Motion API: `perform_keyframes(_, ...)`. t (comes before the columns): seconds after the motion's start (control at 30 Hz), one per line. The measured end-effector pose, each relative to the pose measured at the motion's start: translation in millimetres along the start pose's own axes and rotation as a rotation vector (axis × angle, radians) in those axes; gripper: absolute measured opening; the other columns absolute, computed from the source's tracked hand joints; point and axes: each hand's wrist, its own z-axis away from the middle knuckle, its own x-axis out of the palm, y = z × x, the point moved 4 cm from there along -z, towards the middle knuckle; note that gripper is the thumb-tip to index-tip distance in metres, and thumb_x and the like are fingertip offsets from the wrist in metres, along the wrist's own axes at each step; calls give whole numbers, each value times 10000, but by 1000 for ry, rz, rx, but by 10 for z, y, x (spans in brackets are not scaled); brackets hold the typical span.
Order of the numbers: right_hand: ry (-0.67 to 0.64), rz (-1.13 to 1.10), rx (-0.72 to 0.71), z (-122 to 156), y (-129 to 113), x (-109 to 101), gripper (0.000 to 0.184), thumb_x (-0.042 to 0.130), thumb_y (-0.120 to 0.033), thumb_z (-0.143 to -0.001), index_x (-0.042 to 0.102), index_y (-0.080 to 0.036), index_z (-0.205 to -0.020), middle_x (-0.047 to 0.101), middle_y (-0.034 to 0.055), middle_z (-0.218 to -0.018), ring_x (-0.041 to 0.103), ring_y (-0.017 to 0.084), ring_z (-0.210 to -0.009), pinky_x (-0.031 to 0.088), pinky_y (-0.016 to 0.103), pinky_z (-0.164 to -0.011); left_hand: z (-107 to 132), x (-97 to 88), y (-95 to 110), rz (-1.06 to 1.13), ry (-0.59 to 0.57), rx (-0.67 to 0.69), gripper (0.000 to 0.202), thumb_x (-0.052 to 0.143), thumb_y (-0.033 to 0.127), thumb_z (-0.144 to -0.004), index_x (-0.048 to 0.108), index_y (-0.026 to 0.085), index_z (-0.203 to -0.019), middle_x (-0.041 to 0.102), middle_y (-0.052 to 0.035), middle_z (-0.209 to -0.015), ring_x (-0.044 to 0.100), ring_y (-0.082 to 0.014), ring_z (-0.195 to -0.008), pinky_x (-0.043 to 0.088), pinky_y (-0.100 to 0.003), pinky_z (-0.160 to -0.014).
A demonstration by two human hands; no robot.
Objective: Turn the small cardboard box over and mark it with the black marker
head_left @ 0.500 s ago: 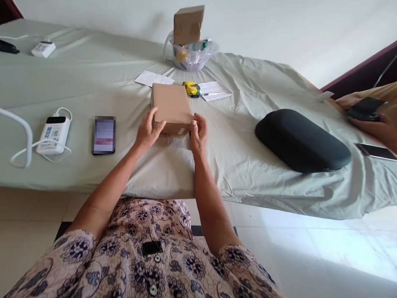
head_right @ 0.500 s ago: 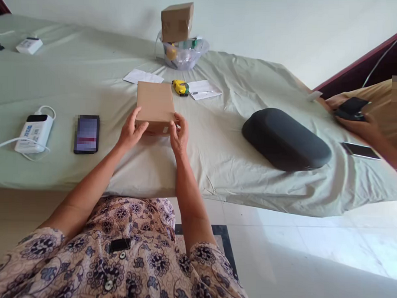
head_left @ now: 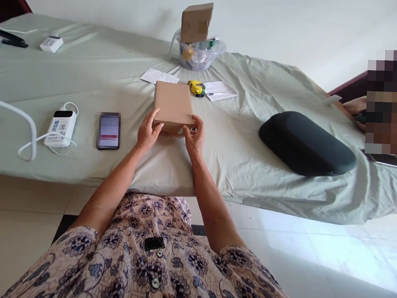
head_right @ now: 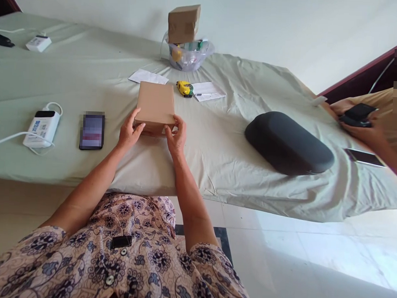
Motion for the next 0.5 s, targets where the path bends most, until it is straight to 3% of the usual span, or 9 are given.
perform_keyframes(0.3, 69, -48, -139, 66, 35, 73, 543, 656, -658, -809, 581, -258, -1169, 559, 57, -1072, 593, 183, -954, 527, 308, -764, 16, -95, 33, -243, -8, 19, 710, 650, 692, -826, 540, 219, -1344, 638, -146, -1374, 598, -282, -1299, 454, -422, -1120)
perform_keyframes(0.5, 58, -100, -103, 37, 38, 80, 584, 631, -673, -825, 553, -303, -1270, 580, 46, -1112, 595, 158, -893, 526, 290, -721, 16, -107, 60, -248, -10, 12, 649, 590, 676, -879, 547, 228, -1346, 650, -132, -1368, 611, -265, -1285, 482, -411, -1097)
